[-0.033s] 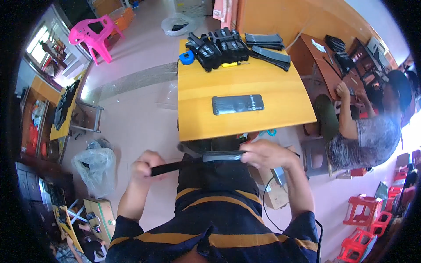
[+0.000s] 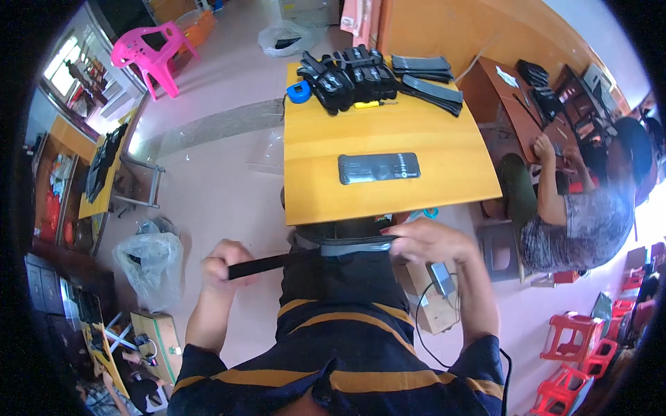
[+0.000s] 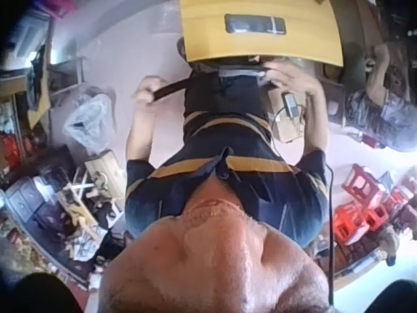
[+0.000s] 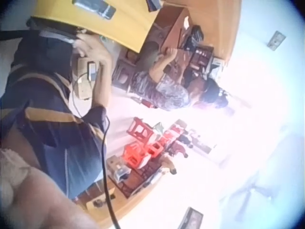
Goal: Organizing and measuring tactical gloves and equipment pouches on a table.
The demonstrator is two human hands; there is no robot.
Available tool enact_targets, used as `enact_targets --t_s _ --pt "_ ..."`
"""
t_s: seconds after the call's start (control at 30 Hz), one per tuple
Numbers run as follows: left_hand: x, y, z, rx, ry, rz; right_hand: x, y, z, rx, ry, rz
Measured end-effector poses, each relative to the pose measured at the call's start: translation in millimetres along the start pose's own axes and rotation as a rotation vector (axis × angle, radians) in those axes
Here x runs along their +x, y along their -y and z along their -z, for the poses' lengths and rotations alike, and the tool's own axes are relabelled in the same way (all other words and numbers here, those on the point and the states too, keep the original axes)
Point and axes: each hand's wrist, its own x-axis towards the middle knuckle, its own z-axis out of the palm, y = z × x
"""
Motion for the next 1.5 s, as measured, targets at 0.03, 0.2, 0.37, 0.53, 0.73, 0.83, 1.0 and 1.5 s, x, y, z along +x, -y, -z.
enact_targets --t_s 0.03,0.2,0.37,0.53,0.73,0.83,1.0,1.5 --pt "-8 -8 4 -0.044 -0.004 -0.051 -3 -6 14 0.085 0.041 -0.104" --pt "-71 -38 30 -0.337 -0.113 -0.432 5 -23 83 0.181 -0.089 -0.103" --pt "-130 -81 65 -0.253 -0.264 -0.800 19 -18 164 0.144 -0.646 0.004" --pt "-131 -34 104 -0.176 -0.642 -0.514 141 64 209 -0.182 -0.649 0.102" --pt "-92 13 134 -0.309 -0.883 -0.363 318 80 308 -0.180 -0.769 0.293" --pt "-83 30 145 -0.254 -0.883 -0.301 406 43 393 0.398 0.050 0.762" --pt "-86 45 135 -0.149 -1.014 -0.200 491 36 364 0.077 -0.681 0.083" --pt "-51 56 149 -0.107 -1.139 -0.083 538 -116 489 -0.882 -0.752 -0.454"
